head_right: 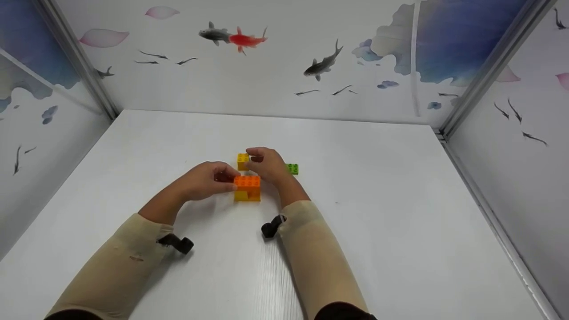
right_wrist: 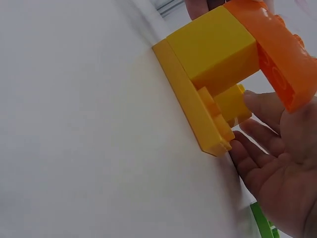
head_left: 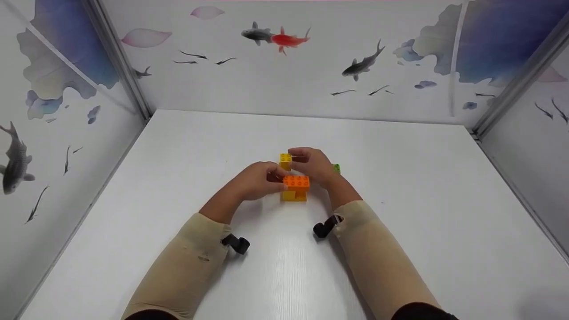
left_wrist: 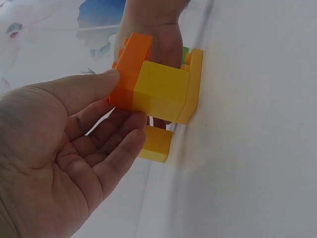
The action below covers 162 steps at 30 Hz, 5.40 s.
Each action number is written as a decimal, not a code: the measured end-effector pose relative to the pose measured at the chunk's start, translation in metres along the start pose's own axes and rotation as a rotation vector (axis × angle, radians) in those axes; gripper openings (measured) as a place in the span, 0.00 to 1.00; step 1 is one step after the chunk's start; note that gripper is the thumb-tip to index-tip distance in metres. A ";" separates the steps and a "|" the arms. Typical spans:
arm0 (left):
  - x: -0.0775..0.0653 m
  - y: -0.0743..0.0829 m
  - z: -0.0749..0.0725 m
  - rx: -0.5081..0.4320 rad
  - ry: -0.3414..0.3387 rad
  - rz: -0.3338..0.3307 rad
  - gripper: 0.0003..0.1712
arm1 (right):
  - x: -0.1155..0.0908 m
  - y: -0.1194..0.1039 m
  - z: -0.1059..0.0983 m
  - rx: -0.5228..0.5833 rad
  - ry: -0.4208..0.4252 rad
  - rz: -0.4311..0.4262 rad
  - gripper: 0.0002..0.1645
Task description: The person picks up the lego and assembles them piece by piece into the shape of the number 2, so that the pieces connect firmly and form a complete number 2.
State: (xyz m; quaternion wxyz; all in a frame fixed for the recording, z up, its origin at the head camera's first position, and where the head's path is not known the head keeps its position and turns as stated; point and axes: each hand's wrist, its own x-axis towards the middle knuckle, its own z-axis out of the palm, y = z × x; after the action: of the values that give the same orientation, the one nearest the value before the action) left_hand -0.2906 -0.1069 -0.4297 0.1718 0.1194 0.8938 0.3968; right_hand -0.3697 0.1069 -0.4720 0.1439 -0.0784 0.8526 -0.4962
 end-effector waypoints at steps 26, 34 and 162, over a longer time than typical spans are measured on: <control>0.001 0.003 0.006 -0.002 0.016 -0.016 0.17 | -0.045 -0.007 -0.042 -0.021 0.036 -0.083 0.24; 0.004 0.003 0.006 0.003 0.004 -0.035 0.18 | -0.070 -0.003 -0.060 -0.020 0.024 -0.119 0.26; 0.004 0.000 0.004 -0.018 0.003 -0.054 0.17 | -0.046 0.057 -0.091 -0.120 0.140 0.157 0.24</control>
State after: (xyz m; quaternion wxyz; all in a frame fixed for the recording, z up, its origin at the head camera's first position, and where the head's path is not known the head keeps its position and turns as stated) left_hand -0.2926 -0.1025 -0.4328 0.1824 0.0930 0.8933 0.4002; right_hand -0.3553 0.2227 -0.4717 0.1172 0.0149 0.8924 -0.4355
